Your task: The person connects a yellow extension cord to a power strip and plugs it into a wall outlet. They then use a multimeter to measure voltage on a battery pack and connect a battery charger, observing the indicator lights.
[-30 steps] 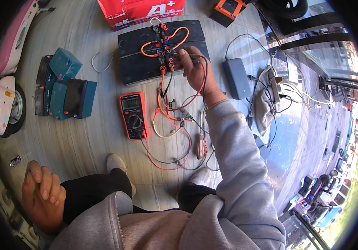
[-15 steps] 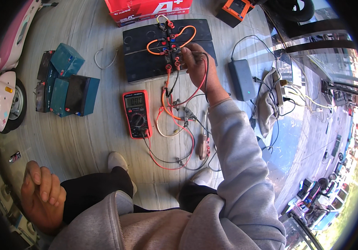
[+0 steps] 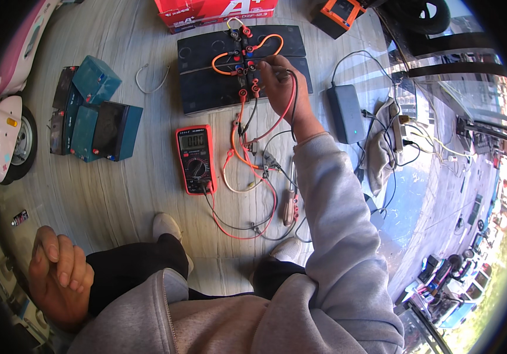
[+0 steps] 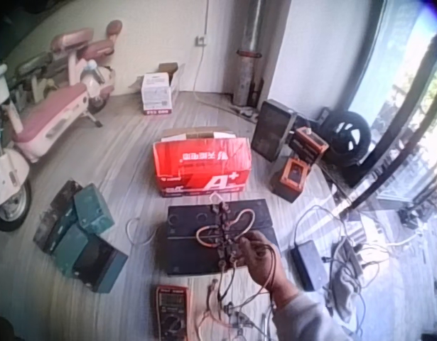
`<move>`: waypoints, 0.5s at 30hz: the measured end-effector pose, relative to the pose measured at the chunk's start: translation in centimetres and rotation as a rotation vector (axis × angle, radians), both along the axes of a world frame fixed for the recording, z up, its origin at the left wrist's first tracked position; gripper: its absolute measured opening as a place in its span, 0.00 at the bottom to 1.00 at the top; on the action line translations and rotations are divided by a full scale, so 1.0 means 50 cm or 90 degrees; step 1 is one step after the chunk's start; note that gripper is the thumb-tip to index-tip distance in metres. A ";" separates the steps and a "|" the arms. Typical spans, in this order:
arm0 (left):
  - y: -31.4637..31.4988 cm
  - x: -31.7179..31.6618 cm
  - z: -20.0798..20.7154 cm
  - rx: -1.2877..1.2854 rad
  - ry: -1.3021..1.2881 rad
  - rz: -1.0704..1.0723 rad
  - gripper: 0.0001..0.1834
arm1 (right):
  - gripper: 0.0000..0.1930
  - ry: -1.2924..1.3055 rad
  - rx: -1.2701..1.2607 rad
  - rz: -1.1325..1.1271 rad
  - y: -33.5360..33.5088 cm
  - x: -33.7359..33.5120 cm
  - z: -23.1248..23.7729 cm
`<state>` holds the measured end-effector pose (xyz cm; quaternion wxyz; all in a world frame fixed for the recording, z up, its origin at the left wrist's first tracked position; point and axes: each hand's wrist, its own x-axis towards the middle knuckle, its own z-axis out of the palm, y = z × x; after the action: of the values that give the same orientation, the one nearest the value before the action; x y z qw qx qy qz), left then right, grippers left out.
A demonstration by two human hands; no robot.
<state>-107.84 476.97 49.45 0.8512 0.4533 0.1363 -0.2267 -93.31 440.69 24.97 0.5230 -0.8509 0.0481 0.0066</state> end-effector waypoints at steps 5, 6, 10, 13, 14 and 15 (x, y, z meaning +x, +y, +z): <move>-0.001 0.003 -0.001 0.008 -0.003 -0.009 0.12 | 0.15 0.010 -0.014 0.002 -0.005 0.014 -0.006; -0.001 0.005 -0.001 0.009 -0.005 -0.013 0.12 | 0.14 -0.007 -0.001 -0.004 -0.004 0.016 -0.008; 0.001 0.010 0.000 0.011 -0.004 -0.028 0.13 | 0.13 -0.006 0.025 -0.031 -0.002 0.014 -0.009; 0.000 0.012 0.001 0.016 0.008 -0.029 0.13 | 0.14 0.010 0.053 -0.017 -0.003 0.013 -0.005; -0.001 0.013 0.000 0.016 0.007 -0.029 0.12 | 0.14 0.013 0.054 -0.015 -0.003 0.015 -0.006; -0.002 0.015 -0.001 0.016 0.008 -0.030 0.12 | 0.13 0.008 0.046 -0.011 -0.003 0.018 -0.006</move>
<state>-107.10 476.87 49.42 0.8390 0.4657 0.1337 -0.2475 -92.41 440.52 24.66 0.5533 -0.8309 0.0582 0.0093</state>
